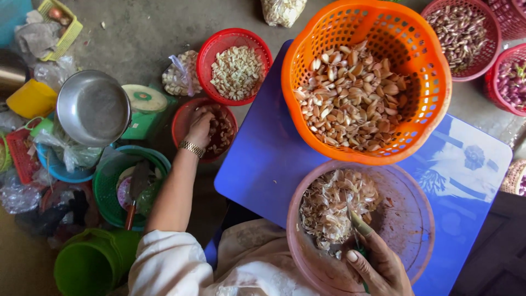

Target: Peeling garlic cloves using a small knife over a bowl

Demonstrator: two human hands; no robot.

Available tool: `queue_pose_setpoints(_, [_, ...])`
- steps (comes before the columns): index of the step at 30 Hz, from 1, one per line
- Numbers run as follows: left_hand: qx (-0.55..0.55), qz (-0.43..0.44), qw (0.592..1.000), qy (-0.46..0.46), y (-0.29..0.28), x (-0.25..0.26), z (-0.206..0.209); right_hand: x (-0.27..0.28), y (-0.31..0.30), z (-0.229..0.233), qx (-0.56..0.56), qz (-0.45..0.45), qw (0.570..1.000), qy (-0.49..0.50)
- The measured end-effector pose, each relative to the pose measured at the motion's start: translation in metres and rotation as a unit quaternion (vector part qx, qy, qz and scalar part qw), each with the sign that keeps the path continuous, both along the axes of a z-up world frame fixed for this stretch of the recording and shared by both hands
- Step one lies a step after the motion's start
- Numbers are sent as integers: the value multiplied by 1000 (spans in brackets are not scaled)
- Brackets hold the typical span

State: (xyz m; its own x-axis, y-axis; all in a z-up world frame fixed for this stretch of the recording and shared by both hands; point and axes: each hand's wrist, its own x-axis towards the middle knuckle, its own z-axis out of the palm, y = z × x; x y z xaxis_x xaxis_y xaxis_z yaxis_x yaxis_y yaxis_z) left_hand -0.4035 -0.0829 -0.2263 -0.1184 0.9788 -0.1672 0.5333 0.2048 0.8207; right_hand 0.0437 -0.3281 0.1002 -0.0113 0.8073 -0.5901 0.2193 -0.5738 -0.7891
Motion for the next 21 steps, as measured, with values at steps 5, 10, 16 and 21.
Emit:
queue_pose_setpoints(5, [-165,213,941,-206,-31,-39,-44,-1,-2,-8,6,11,1000,-16])
queue_pose_setpoints(10, [-127,185,968,-109,-47,-64,-80,0,-4,-9,5,-3,1000,-15])
queue_pose_setpoints(16, [-213,173,931,-240,16,26,82,1,-6,-14,44,-13,997,61])
queue_pose_setpoints(21, [44,94,971,-214,101,40,77,9,-9,-20,54,15,998,38])
